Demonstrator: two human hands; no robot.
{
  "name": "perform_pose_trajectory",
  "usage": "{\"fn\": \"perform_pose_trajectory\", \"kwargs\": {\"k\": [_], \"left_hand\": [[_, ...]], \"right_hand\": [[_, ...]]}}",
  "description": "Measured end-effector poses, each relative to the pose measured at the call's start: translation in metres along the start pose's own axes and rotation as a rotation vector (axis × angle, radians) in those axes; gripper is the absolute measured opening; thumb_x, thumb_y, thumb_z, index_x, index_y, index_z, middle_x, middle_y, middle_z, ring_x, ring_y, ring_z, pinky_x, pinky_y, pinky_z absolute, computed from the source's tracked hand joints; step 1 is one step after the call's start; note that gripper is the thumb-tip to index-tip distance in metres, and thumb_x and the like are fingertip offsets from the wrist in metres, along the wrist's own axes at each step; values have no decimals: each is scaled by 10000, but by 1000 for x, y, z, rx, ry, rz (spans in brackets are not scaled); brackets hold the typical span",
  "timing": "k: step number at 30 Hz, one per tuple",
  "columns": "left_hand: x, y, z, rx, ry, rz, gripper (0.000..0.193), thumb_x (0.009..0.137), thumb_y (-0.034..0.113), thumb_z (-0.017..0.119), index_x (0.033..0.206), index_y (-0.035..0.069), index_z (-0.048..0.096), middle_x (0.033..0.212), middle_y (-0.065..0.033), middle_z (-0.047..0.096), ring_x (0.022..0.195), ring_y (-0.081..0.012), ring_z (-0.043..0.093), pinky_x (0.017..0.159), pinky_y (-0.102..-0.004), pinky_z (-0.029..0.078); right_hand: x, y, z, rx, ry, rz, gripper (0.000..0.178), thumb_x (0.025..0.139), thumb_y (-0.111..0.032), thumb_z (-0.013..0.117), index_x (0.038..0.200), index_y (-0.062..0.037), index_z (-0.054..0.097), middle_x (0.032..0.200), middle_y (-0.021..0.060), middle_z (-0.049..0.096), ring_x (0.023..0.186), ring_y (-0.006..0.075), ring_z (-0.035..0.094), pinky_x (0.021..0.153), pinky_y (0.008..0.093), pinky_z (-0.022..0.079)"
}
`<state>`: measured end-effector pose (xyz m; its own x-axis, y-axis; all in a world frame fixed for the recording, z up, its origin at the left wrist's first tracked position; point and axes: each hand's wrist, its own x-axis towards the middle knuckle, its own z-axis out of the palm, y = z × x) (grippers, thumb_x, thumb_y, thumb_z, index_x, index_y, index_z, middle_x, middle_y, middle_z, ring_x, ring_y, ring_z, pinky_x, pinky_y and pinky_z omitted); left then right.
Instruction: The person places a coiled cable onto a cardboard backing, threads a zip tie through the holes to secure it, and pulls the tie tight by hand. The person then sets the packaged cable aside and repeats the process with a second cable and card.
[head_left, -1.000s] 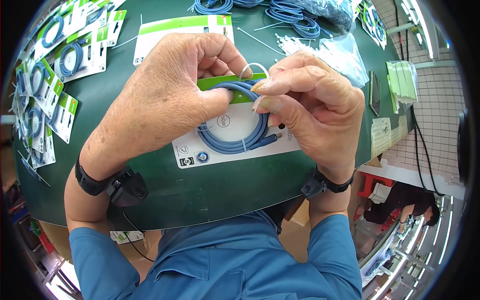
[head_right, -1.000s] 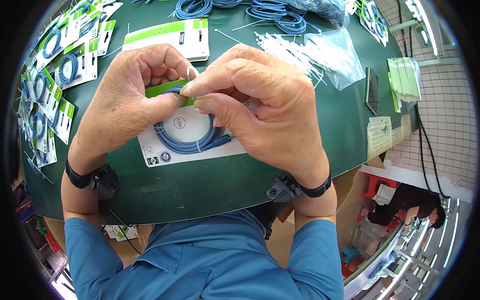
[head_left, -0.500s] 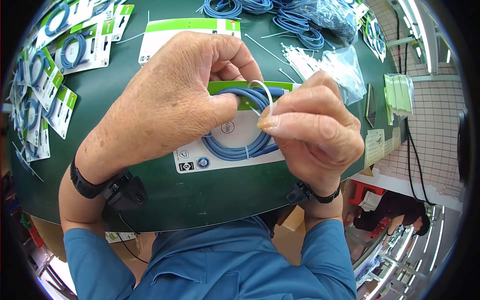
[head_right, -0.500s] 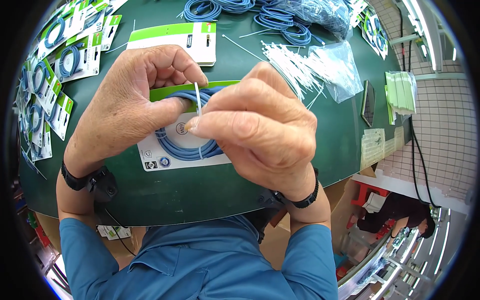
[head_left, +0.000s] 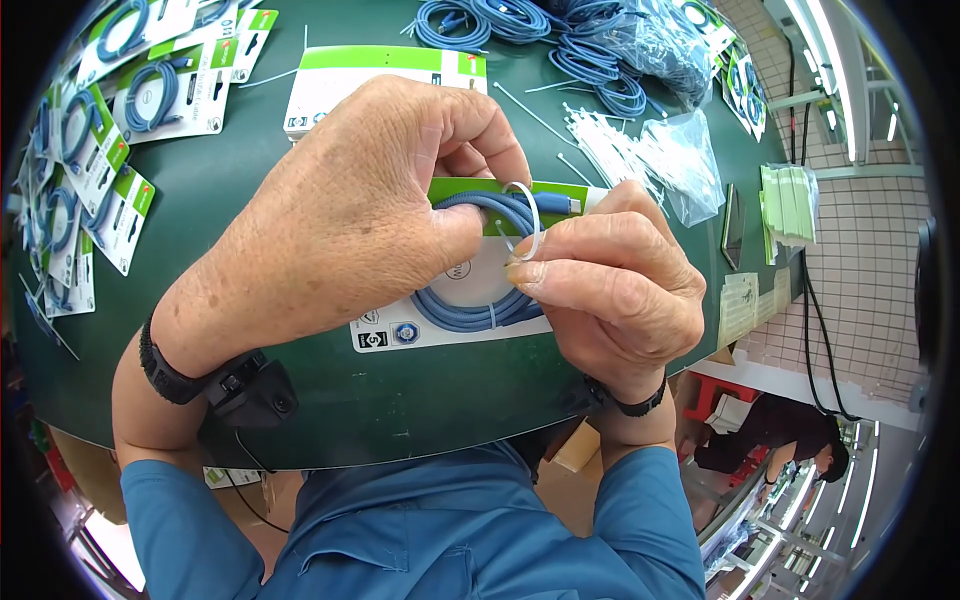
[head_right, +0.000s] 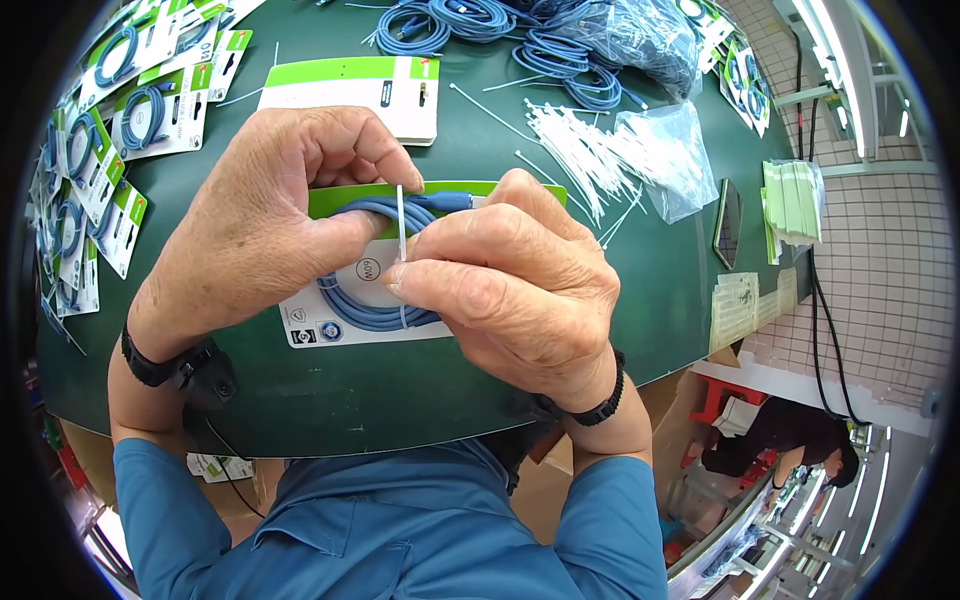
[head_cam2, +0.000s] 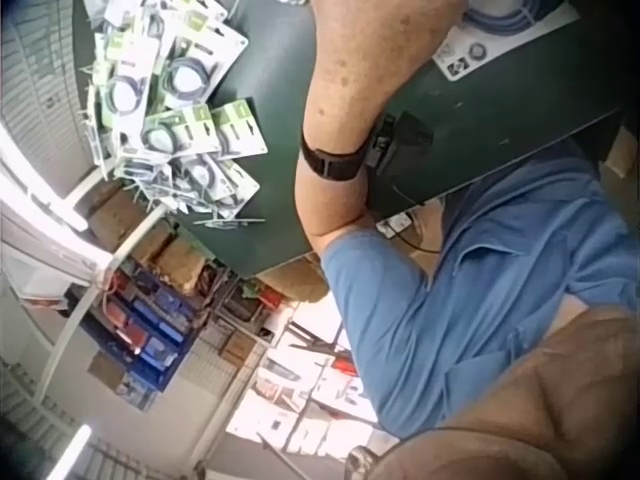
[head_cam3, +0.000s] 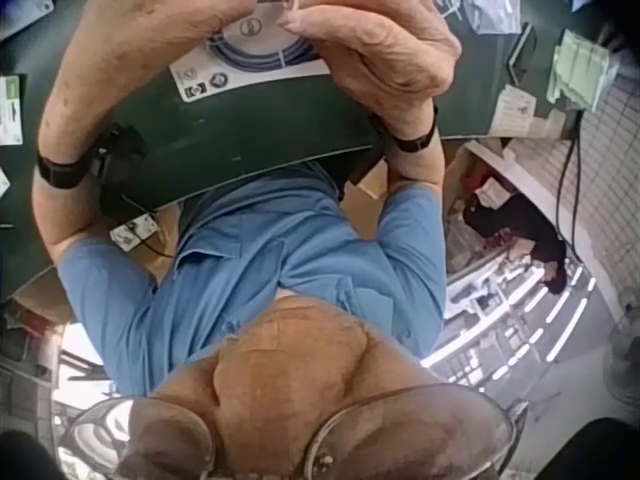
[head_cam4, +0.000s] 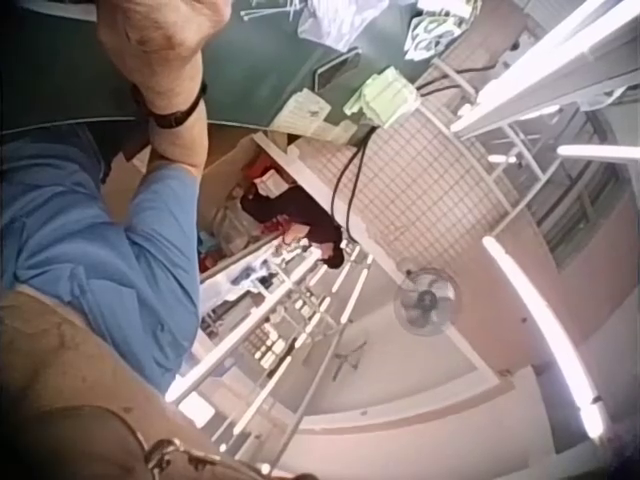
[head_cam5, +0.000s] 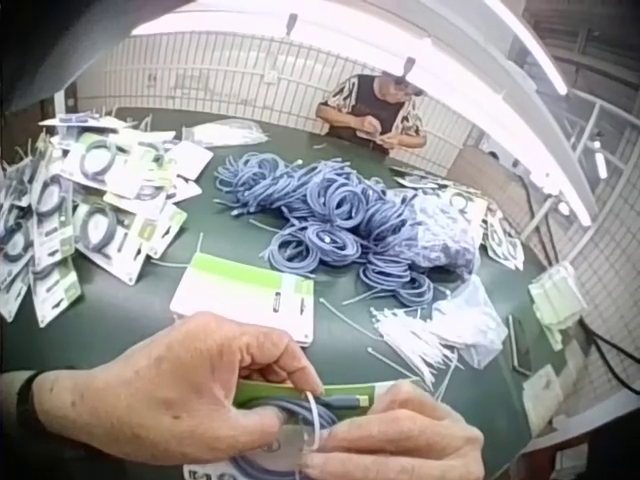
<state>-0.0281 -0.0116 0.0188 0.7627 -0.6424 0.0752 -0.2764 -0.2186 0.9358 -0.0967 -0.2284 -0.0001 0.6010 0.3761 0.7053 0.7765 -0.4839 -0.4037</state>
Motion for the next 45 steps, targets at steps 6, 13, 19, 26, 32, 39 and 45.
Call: {"fn": "perform_pose_trajectory", "kwargs": {"k": [6,13,19,26,32,39,45], "left_hand": [[0,-2,1,-14,13,-3,250,769,-62,623,1002,-15,698,925,-23,669,873,-82,628,879,-245,548],[0,-6,4,-13,32,45,252,764,-56,624,1001,-16,699,923,-23,666,887,-85,626,889,-248,547],[1,-7,4,-22,32,46,244,769,-49,629,1001,-17,698,920,-22,668,880,-81,629,891,-253,548],[3,-9,2,-44,-12,22,238,779,-38,633,1008,-17,694,930,-29,684,891,-82,647,883,-250,551],[3,-9,2,-64,-17,-18,241,780,-34,629,1015,-24,683,927,-42,690,891,-85,654,871,-251,553],[5,-11,2,-69,-33,-20,245,770,-42,610,1005,-32,678,917,-42,687,879,-85,650,840,-248,544],[5,-18,4,-71,-14,33,251,763,-40,605,1002,-43,682,896,-47,683,855,-88,643,820,-243,538]], "right_hand": [[2,0,0,-23,3,3,313,691,42,882,926,-132,773,912,49,755,711,156,574,598,272,431],[2,2,0,-19,-12,1,321,694,65,870,937,-118,766,902,51,748,695,156,570,590,276,424],[3,1,3,-24,-8,43,304,723,74,864,954,-97,764,886,62,740,686,165,583,586,282,437],[7,-6,9,-63,26,122,290,761,67,860,996,-83,780,850,72,715,694,167,603,600,282,469],[3,4,9,-53,14,81,279,778,72,844,995,-97,797,832,60,682,702,157,608,608,276,480],[5,0,9,6,11,158,289,781,64,839,1036,-63,789,836,54,677,695,126,604,593,249,469],[8,-2,7,-20,16,239,388,773,48,838,1140,-60,768,841,45,682,625,85,621,539,232,508]]}}
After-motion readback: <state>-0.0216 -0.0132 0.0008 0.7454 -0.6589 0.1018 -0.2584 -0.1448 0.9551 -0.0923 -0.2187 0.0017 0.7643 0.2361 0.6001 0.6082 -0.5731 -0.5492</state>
